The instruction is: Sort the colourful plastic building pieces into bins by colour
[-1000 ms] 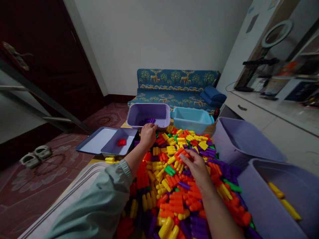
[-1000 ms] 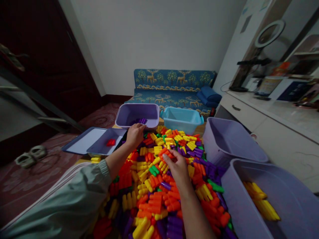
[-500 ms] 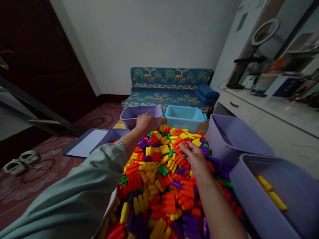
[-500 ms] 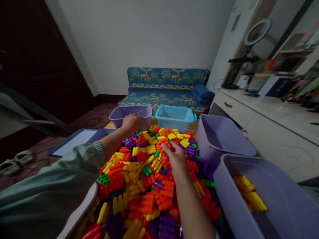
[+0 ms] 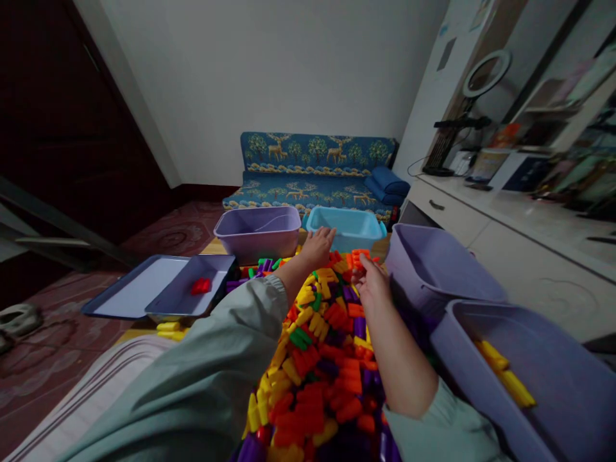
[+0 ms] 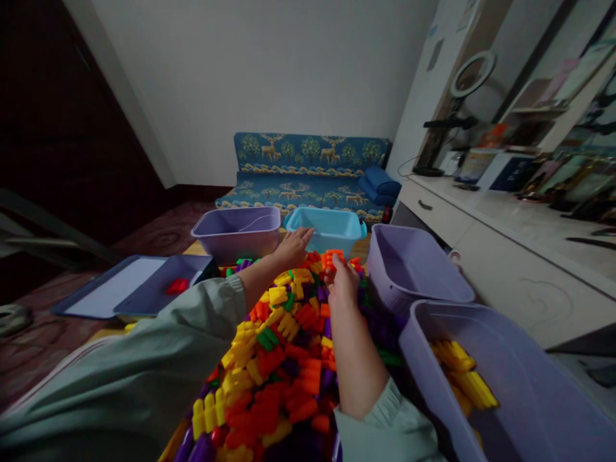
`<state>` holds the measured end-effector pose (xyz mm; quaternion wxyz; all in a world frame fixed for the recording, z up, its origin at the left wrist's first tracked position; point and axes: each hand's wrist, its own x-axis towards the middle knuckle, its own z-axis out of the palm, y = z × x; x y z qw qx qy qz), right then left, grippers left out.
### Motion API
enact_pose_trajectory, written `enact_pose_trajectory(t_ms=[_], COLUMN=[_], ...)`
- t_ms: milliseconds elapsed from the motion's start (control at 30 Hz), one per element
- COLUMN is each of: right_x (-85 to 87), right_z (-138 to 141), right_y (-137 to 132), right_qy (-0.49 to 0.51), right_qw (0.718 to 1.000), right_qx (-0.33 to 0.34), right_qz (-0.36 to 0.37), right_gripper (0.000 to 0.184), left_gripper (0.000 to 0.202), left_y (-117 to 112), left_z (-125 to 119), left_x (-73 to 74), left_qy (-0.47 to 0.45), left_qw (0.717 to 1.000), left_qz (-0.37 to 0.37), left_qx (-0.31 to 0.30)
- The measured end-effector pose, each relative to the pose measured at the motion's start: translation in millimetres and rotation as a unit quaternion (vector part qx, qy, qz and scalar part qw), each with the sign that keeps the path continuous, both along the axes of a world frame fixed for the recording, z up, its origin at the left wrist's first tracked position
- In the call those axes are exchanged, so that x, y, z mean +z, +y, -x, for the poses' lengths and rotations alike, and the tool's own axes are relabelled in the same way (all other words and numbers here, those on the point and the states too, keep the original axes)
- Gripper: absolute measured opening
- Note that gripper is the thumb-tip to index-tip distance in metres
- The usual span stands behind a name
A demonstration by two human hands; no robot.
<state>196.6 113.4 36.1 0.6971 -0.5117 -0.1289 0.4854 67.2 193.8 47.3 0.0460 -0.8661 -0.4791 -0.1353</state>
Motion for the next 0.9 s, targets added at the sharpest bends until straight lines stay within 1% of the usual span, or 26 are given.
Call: enact_pose_trajectory(t_ms=[167, 333, 500, 633, 767, 900], right_x=[-7.6, -7.0, -3.0, -0.8, -0.3, -3.5], right_z=[-7.5, -7.7, -6.2, -3.7, -0.7, -0.5], right_y=[-3.2, -4.6, -8.8, -15.7, -22.3, -25.7], right_qy=[0.007, 0.016, -0.004, 0.017, 0.040, 0.036], right_qw=[1.000, 0.999, 0.999, 0.999, 0.999, 0.999], right_qx=[-0.021, -0.041, -0.024, -0.020, -0.008, -0.007], right_qz=[-0.004, -0.019, -0.039, -0.028, -0.012, -0.007], right_gripper=[0.029, 0.031, 0.034, 0.035, 0.034, 0.034], left_gripper=[0.057, 0.043, 0.039, 0.037, 0.037, 0.038], left_y=[2.0, -3.3, -9.4, -10.1, -9.6, -10.3], left_z=[3.7, 4.0, 5.0, 7.2, 7.6, 6.5], left_x=[-5.3, -10.5, -19.9, -24.3, -22.8, -18.5], left_qy=[-0.009, -0.024, -0.028, -0.027, -0.024, -0.015], left_qw=[1.000, 0.999, 0.998, 0.998, 0.998, 0.999], left_qz=[-0.026, -0.045, -0.055, -0.058, -0.056, -0.042], left_qx=[-0.002, -0.006, -0.005, -0.004, -0.007, 0.004])
